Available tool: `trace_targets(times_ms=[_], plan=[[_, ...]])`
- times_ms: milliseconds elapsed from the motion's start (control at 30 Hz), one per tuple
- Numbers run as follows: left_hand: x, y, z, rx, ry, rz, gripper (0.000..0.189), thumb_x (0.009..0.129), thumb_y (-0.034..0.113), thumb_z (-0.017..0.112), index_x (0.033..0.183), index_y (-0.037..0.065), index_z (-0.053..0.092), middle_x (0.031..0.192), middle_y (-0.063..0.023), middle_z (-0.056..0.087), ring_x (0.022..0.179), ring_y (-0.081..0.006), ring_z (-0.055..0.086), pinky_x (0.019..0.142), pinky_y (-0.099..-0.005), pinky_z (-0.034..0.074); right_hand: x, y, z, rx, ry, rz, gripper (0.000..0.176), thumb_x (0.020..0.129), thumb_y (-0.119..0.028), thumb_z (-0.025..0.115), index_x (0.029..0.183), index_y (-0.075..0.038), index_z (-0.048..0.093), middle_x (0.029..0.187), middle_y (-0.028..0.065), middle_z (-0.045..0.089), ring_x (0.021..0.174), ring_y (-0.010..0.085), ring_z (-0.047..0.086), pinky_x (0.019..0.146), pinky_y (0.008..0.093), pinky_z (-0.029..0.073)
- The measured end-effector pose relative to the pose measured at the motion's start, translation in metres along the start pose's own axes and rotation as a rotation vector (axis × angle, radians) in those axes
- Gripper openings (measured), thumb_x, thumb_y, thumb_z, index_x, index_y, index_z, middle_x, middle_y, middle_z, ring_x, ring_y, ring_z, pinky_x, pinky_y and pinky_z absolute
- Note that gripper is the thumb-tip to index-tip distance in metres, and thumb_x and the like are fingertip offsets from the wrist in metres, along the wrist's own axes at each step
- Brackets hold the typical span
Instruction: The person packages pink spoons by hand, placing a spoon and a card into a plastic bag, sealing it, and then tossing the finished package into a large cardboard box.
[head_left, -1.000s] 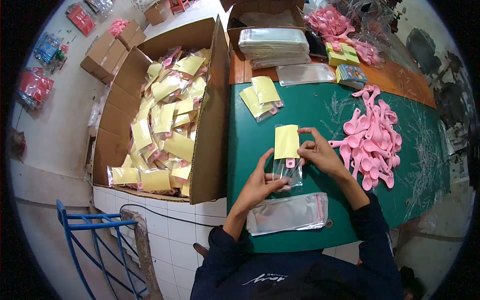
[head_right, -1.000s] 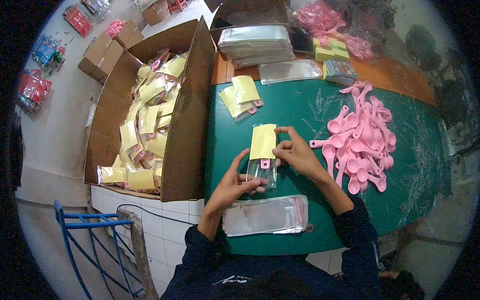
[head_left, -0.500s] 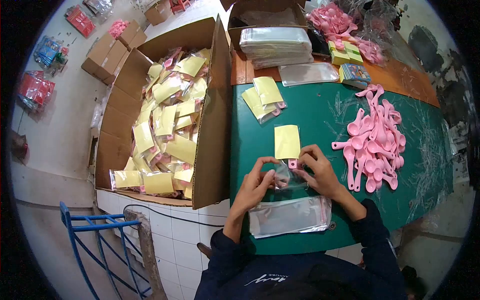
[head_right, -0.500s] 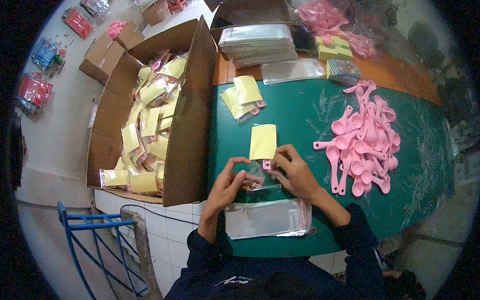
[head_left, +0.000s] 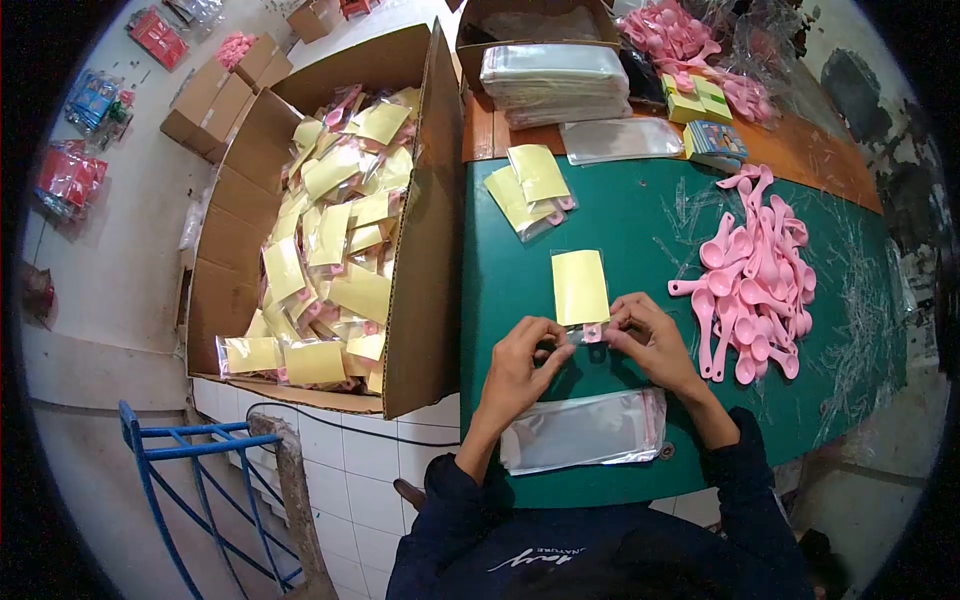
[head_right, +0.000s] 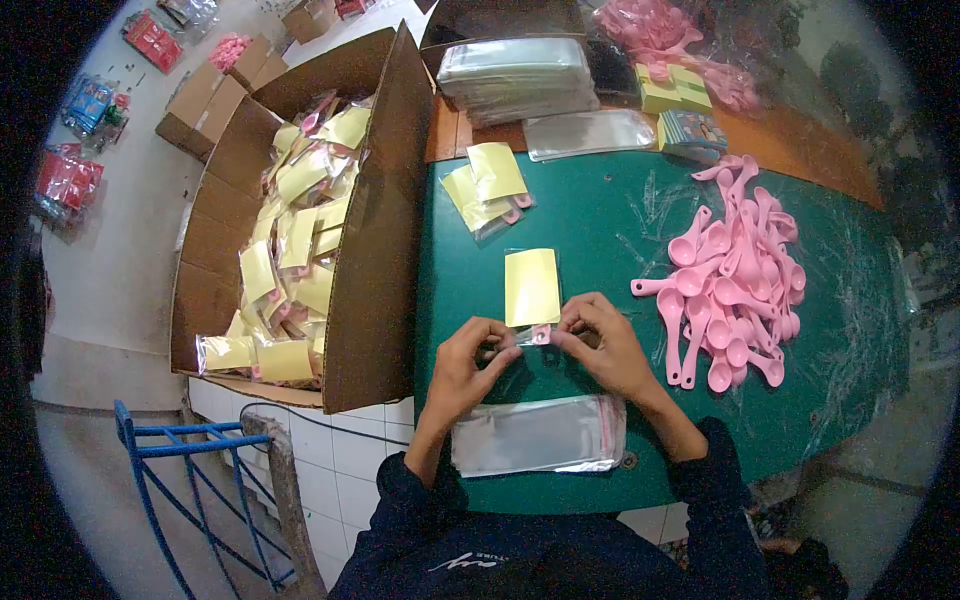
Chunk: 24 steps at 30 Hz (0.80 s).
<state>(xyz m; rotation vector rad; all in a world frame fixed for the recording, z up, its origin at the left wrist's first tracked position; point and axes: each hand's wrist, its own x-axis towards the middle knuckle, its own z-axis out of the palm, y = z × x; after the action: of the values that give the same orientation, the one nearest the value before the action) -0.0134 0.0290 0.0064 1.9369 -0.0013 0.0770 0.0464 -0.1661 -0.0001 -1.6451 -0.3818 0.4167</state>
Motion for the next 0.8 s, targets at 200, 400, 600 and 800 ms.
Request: trace_targets(times_ms=[200, 400, 600, 800], plan=[[0.001, 0.002, 0.006, 0.023, 0.011, -0.064, 0.014, 0.079, 0.01, 0.067, 0.082, -0.001, 0.059, 0.081, -0.0086, 0.058, 0.07, -0.0169, 0.062, 0.06, -0.0263, 0.052, 0.001, 0.005, 0.001, 0.13, 0.015, 0.161, 0.011, 0.086, -0.007, 0.057, 0.085, 0.002, 0.053, 0.077, 0.0062, 0.06, 0.07, 0.0116, 0.061, 0.063, 0.0236, 0.051], [0.002, 0.0, 0.013, 0.022, 0.079, -0.201, 0.016, 0.079, 0.013, 0.067, 0.08, -0.001, 0.059, 0.078, -0.0074, 0.06, 0.067, -0.014, 0.061, 0.058, -0.0254, 0.051, 0.001, 0.006, 0.006, 0.141, 0.116, 0.211, 0.011, 0.085, -0.004, 0.058, 0.088, 0.003, 0.05, 0.077, 0.0085, 0.059, 0.066, 0.0138, 0.063, 0.056, 0.023, 0.052], [0.003, -0.005, 0.02, -0.16, 0.177, -0.248, 0.017, 0.081, 0.01, 0.064, 0.091, 0.002, 0.053, 0.08, -0.0042, 0.06, 0.065, -0.01, 0.057, 0.055, -0.0231, 0.046, 0.002, 0.002, 0.009, 0.167, 0.188, 0.213, 0.011, 0.084, 0.0, 0.057, 0.091, 0.001, 0.048, 0.075, 0.0085, 0.058, 0.062, 0.0149, 0.063, 0.052, 0.0225, 0.051], [0.002, -0.018, 0.023, -0.242, 0.122, -0.196, 0.022, 0.082, 0.009, 0.06, 0.102, 0.003, 0.054, 0.092, -0.0056, 0.061, 0.071, -0.0092, 0.054, 0.058, -0.0219, 0.043, 0.001, 0.0, 0.011, 0.165, 0.15, 0.178, 0.018, 0.084, 0.0, 0.056, 0.101, 0.001, 0.051, 0.078, 0.0092, 0.059, 0.064, 0.0147, 0.063, 0.054, 0.0224, 0.051]])
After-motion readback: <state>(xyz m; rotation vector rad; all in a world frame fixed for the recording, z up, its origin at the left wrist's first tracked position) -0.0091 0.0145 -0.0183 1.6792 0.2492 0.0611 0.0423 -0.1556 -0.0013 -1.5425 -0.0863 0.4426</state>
